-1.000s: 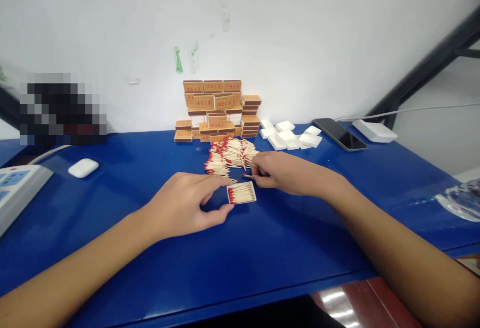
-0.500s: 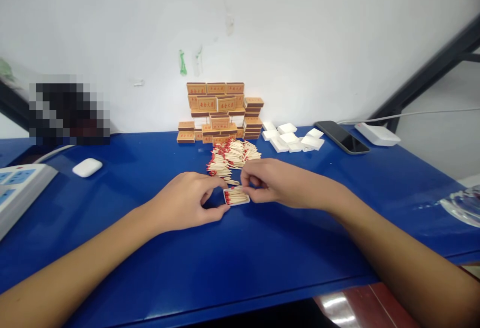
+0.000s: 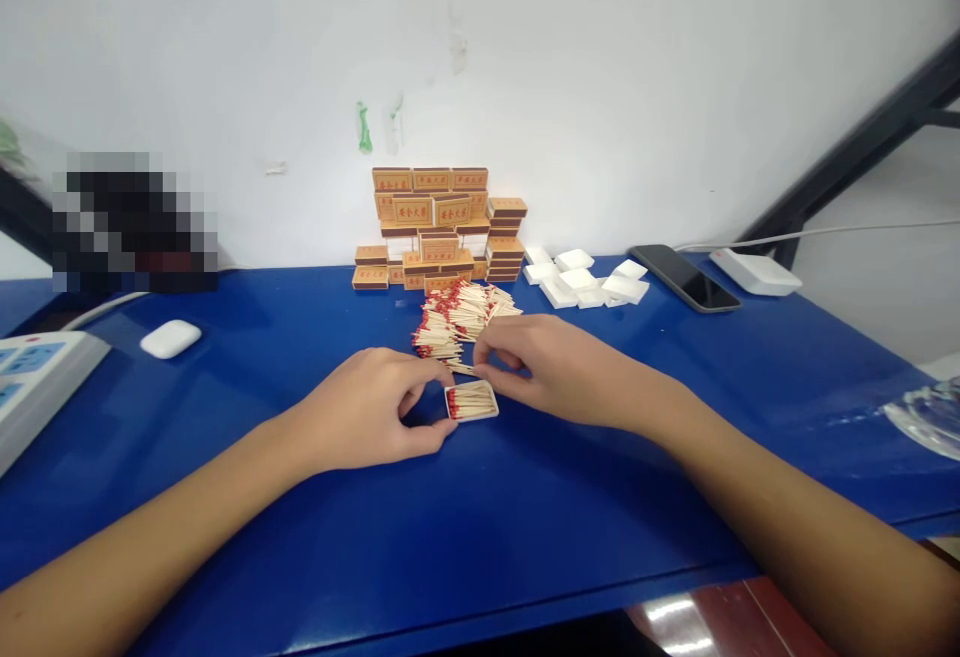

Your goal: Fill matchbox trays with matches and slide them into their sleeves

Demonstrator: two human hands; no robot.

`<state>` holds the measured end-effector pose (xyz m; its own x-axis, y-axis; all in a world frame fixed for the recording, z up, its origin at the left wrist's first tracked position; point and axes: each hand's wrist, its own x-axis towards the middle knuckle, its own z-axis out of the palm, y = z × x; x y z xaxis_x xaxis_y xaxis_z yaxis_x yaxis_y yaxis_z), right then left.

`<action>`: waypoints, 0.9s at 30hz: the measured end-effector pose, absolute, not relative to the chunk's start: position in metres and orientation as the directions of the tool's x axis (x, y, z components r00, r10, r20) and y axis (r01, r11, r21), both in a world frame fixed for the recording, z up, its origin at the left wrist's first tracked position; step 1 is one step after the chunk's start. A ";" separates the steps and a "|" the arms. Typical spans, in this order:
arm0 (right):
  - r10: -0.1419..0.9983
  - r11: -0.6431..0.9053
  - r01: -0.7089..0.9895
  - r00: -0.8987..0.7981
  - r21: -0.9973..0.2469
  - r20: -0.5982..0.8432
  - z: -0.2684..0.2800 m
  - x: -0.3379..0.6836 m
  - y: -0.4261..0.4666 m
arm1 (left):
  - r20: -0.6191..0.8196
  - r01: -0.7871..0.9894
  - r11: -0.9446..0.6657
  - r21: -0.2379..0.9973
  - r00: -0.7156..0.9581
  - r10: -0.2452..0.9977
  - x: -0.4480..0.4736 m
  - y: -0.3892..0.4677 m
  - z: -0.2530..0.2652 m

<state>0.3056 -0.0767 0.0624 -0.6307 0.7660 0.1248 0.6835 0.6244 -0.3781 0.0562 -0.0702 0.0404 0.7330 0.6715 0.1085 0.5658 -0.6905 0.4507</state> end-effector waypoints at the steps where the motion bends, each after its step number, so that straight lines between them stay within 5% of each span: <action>1: 0.779 0.617 0.700 -0.607 -0.359 0.155 0.062 0.307 -0.075 | 0.104 0.559 -0.690 0.460 0.738 0.667 0.056 -0.071 0.041; 9: 0.817 0.568 0.711 -0.549 -0.415 0.177 0.038 0.298 -0.063 | 0.053 0.537 -0.698 0.475 0.774 0.631 0.061 -0.082 0.043; 15: 0.834 0.509 0.742 -0.551 -0.436 0.035 0.041 0.299 -0.065 | 0.055 0.532 -0.708 0.465 0.780 0.623 0.061 -0.081 0.042; 27: 0.841 0.497 0.800 -0.540 -0.335 -0.043 0.051 0.329 -0.060 | 0.077 0.528 -0.718 0.454 0.779 0.622 0.059 -0.077 0.040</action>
<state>0.3290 -0.0602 0.0513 -0.5399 0.8407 -0.0425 0.8004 0.4971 -0.3351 0.0589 -0.0773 0.0399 0.7794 0.6218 0.0775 0.5277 -0.7180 0.4540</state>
